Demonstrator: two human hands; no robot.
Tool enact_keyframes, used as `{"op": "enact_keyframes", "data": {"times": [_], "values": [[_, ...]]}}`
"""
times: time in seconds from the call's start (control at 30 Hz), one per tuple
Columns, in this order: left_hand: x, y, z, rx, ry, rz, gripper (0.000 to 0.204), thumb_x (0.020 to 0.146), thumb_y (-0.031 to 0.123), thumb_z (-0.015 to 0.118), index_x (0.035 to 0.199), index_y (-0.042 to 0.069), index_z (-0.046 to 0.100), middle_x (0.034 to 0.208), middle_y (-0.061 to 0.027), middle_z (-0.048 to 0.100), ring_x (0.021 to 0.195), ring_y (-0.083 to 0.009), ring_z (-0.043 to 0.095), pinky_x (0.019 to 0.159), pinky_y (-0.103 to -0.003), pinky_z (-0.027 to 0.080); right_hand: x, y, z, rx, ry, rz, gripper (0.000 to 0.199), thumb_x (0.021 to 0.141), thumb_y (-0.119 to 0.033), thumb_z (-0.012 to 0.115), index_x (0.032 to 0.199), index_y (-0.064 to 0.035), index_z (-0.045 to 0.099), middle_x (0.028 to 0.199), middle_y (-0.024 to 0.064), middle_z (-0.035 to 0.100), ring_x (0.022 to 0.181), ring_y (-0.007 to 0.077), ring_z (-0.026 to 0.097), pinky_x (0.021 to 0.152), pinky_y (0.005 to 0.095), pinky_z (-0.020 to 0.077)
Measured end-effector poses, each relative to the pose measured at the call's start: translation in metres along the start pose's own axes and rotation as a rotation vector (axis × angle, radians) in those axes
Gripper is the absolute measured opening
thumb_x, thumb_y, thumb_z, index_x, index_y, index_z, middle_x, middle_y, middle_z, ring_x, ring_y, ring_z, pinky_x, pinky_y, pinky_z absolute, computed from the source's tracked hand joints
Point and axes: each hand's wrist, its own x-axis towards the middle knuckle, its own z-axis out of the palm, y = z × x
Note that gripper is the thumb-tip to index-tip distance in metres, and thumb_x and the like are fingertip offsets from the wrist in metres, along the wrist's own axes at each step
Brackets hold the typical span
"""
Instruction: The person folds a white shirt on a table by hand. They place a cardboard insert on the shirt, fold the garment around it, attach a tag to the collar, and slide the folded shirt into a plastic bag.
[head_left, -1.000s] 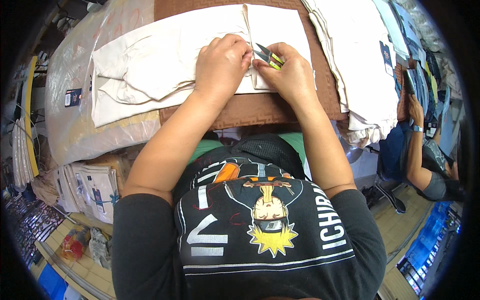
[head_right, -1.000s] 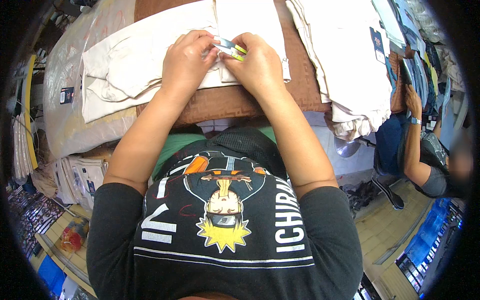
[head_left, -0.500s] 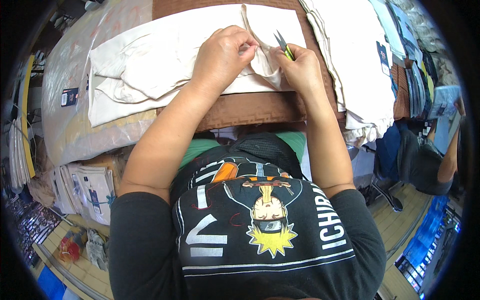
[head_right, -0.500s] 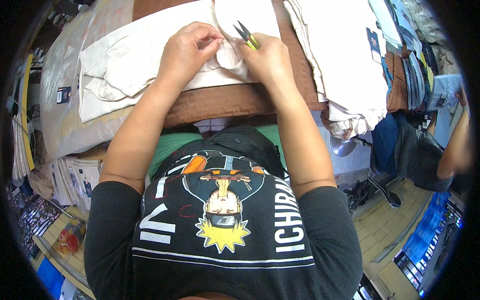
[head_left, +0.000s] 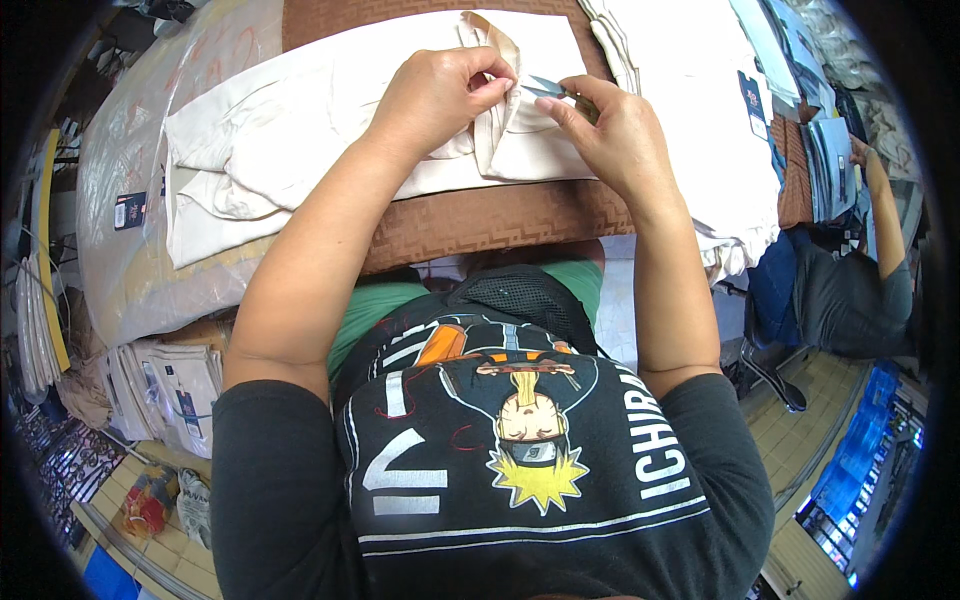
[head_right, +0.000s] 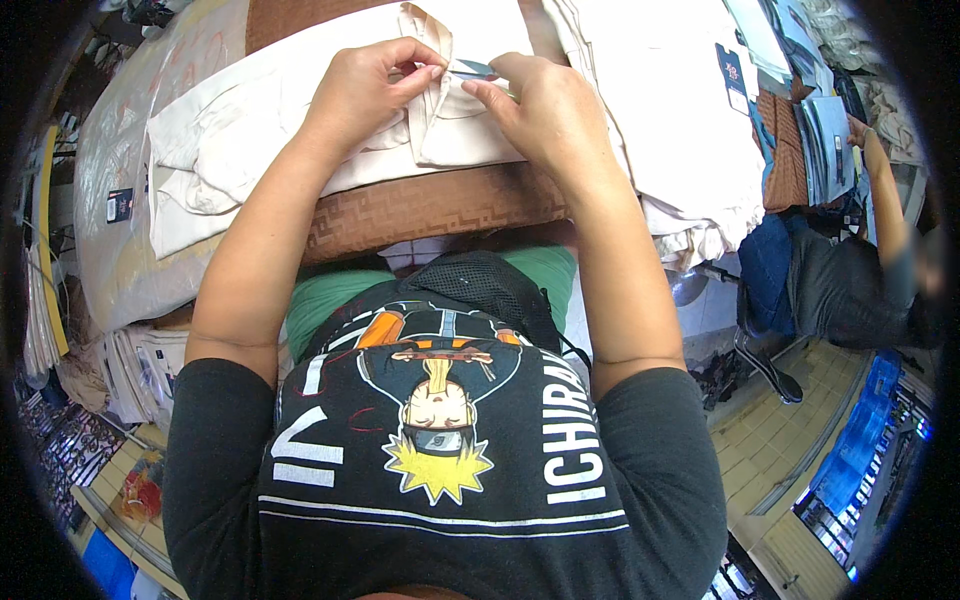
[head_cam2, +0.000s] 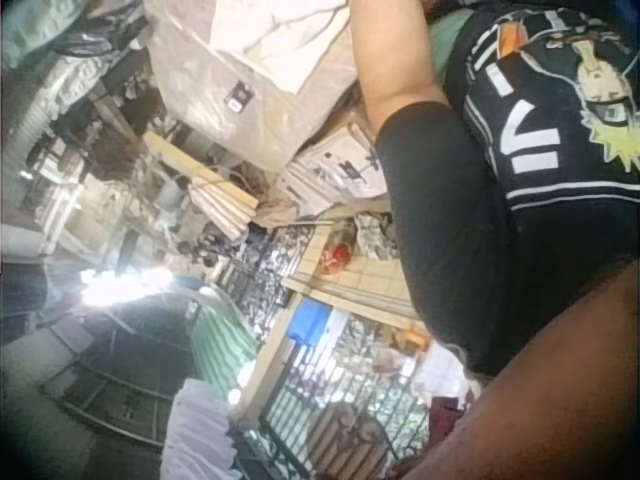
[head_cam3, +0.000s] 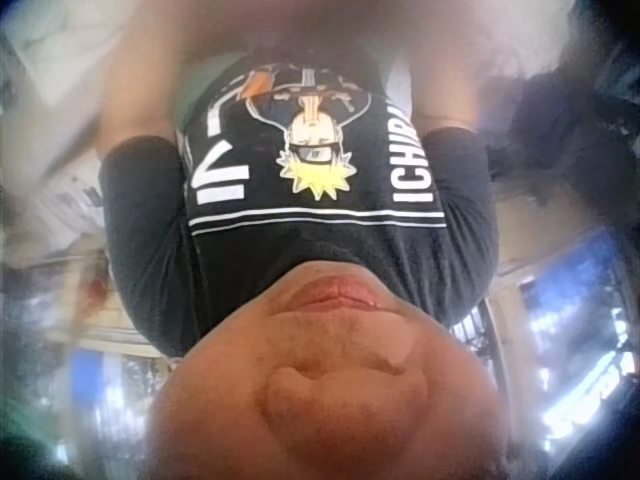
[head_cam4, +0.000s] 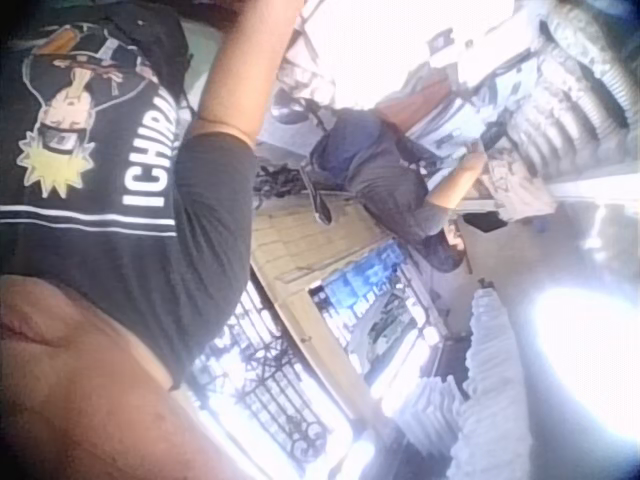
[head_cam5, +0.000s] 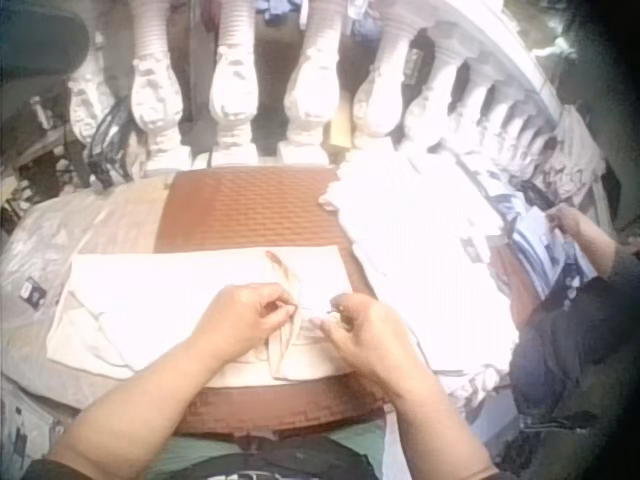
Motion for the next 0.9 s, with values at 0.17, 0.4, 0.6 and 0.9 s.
{"op": "enact_keyframes", "data": {"times": [0.17, 0.4, 0.6, 0.9], "values": [[0.000, -0.001, 0.000, -0.025, 0.017, 0.019, 0.018, 0.083, 0.025, 0.068, 0.092, 0.010, 0.071, 0.080, -0.0070, 0.070, 0.073, -0.0162, 0.067, 0.067, -0.027, 0.052, 0.001, -0.001, 0.002, -0.141, -0.017, -0.072, 0.030, 0.081, -0.038, 0.064, 0.087, -0.0093, 0.070, 0.069, 0.0138, 0.065, 0.067, 0.0324, 0.065, 0.061, 0.0409, 0.0511], [0.000, -0.002, 0.002, -0.007, 0.013, 0.041, 0.018, 0.082, 0.024, 0.068, 0.092, 0.010, 0.071, 0.079, -0.0070, 0.070, 0.069, -0.0146, 0.067, 0.065, -0.026, 0.052, 0.004, -0.005, 0.001, -0.266, -0.022, -0.131, 0.030, 0.082, -0.039, 0.061, 0.083, -0.0105, 0.070, 0.072, 0.0125, 0.066, 0.068, 0.0320, 0.065, 0.062, 0.0418, 0.0519], [-0.002, 0.006, -0.035, -0.294, -0.137, 0.407, 0.020, 0.085, 0.022, 0.065, 0.082, 0.003, 0.070, 0.087, -0.0092, 0.069, 0.081, -0.0207, 0.065, 0.078, -0.032, 0.049, 0.005, -0.001, -0.005, -0.257, -0.012, -0.168, 0.027, 0.082, -0.037, 0.063, 0.082, -0.0107, 0.069, 0.070, 0.0127, 0.065, 0.066, 0.0328, 0.064, 0.063, 0.0419, 0.0515], [-0.082, 0.116, -0.188, -0.878, -1.222, 1.185, 0.021, 0.089, 0.022, 0.045, 0.082, 0.009, 0.059, 0.086, -0.0048, 0.057, 0.082, -0.0183, 0.055, 0.070, -0.031, 0.041, -0.017, 0.145, -0.130, -0.059, 0.465, 0.366, 0.040, 0.086, -0.035, 0.065, 0.107, -0.0003, 0.067, 0.073, 0.0003, 0.061, 0.063, 0.0084, 0.053, 0.060, 0.0222, 0.0429]]}}
